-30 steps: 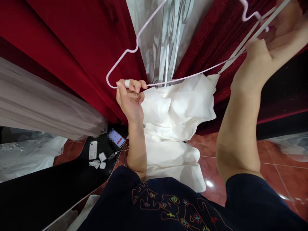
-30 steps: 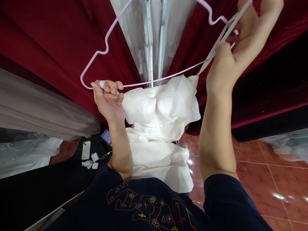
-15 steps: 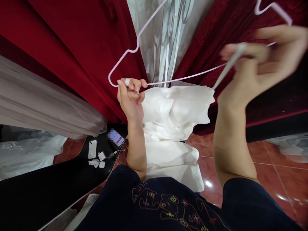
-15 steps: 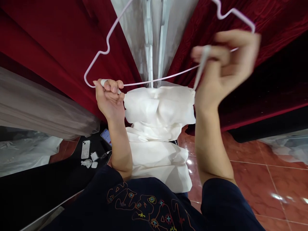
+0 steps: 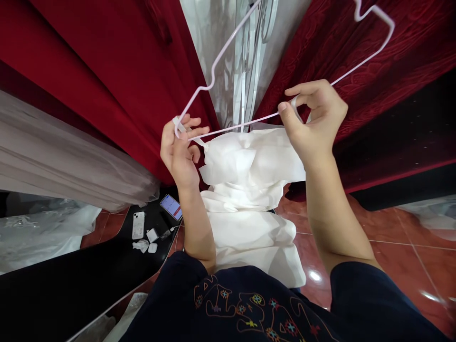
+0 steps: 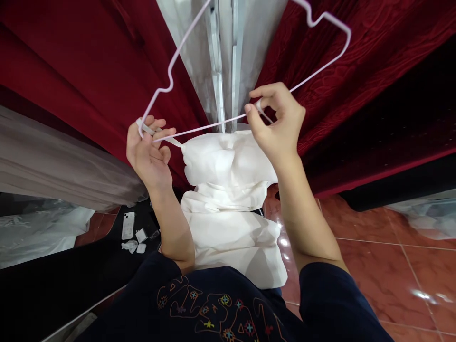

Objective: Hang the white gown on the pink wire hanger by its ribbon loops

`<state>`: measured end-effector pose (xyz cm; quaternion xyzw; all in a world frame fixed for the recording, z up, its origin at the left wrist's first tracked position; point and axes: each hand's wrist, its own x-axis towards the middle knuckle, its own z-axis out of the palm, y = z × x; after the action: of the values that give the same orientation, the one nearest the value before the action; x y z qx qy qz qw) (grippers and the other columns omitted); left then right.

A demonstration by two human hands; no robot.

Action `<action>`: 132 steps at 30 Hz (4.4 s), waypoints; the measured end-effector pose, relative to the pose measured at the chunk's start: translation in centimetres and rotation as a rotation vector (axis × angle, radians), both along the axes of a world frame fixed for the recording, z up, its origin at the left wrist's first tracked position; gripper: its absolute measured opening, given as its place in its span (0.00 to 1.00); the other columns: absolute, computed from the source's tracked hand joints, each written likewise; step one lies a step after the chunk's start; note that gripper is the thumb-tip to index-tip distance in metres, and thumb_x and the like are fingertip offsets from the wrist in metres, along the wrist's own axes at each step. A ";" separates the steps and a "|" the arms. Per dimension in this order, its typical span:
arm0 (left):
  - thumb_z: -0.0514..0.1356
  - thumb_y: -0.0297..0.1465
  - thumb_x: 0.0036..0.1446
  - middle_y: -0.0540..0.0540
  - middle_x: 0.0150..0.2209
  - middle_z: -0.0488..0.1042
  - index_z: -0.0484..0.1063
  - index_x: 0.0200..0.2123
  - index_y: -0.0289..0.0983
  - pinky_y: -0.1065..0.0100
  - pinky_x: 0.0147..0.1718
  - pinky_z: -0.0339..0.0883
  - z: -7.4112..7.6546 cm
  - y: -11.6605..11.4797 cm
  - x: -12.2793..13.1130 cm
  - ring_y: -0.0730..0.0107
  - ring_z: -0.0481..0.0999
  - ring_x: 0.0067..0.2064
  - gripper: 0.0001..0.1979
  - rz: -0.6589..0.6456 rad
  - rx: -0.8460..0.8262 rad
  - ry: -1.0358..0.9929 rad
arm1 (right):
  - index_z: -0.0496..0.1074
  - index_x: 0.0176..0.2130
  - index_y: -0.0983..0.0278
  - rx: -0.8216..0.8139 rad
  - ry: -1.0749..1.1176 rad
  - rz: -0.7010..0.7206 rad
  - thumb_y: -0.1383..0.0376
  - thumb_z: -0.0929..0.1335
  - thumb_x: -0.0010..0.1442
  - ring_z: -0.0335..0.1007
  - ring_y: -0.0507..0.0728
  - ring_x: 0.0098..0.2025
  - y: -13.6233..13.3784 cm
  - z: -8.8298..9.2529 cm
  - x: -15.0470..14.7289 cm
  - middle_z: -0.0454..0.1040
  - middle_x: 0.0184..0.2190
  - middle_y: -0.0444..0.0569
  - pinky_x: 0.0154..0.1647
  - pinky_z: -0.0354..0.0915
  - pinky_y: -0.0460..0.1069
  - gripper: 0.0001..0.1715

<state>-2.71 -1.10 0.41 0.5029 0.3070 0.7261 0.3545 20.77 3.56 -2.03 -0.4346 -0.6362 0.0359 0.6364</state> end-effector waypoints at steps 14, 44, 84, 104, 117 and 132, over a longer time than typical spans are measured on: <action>0.60 0.30 0.62 0.48 0.32 0.79 0.79 0.42 0.43 0.70 0.25 0.69 -0.2 -0.3 -0.6 0.75 0.72 0.25 0.08 0.204 0.089 0.196 | 0.71 0.40 0.63 0.094 0.022 -0.044 0.61 0.66 0.58 0.68 0.51 0.36 1.6 -0.1 2.7 0.71 0.35 0.50 0.39 0.66 0.50 0.11; 0.71 0.36 0.50 0.50 0.35 0.71 0.64 0.45 0.44 0.65 0.38 0.71 0.9 1.5 0.5 0.68 0.74 0.36 0.23 0.125 0.253 0.148 | 0.72 0.36 0.61 -0.161 0.086 0.113 0.55 0.68 0.58 0.68 0.49 0.37 -2.1 0.9 -1.7 0.73 0.33 0.44 0.44 0.66 0.49 0.12; 0.52 0.38 0.62 0.47 0.51 0.75 0.66 0.57 0.50 0.62 0.47 0.73 0.9 2.3 0.1 0.62 0.78 0.43 0.20 -0.246 -0.055 0.095 | 0.72 0.35 0.61 -0.202 -0.093 0.106 0.57 0.64 0.61 0.69 0.52 0.41 -2.5 0.9 -2.7 0.74 0.35 0.45 0.52 0.63 0.55 0.12; 0.60 0.43 0.61 0.53 0.62 0.63 0.63 0.53 0.52 0.59 0.58 0.67 1.9 2.6 0.4 0.58 0.65 0.63 0.18 -0.152 0.119 0.049 | 0.72 0.36 0.60 -0.194 -0.108 0.110 0.54 0.63 0.62 0.68 0.52 0.40 -2.2 0.3 -2.7 0.74 0.36 0.45 0.52 0.63 0.55 0.14; 0.53 0.45 0.66 0.49 0.45 0.76 0.74 0.47 0.44 0.67 0.45 0.71 1.3 2.5 0.4 0.70 0.76 0.42 0.16 -0.128 0.017 -0.133 | 0.73 0.37 0.59 -0.161 -0.082 0.072 0.55 0.64 0.61 0.68 0.53 0.43 -2.5 0.1 -2.5 0.74 0.37 0.45 0.57 0.61 0.56 0.12; 0.46 0.48 0.68 0.54 0.21 0.39 0.58 0.26 0.40 0.69 0.24 0.61 1.4 3.4 -0.5 0.75 0.50 0.19 0.22 -0.124 0.003 -0.333 | 0.72 0.38 0.57 0.213 0.329 -0.052 0.64 0.63 0.62 0.69 0.53 0.45 0.7 -0.1 4.7 0.68 0.38 0.47 0.56 0.64 0.53 0.08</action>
<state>-3.19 2.32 1.83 0.3944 0.2113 0.7766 0.4436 25.48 4.30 -2.10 -0.3694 -0.5126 0.0222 0.7748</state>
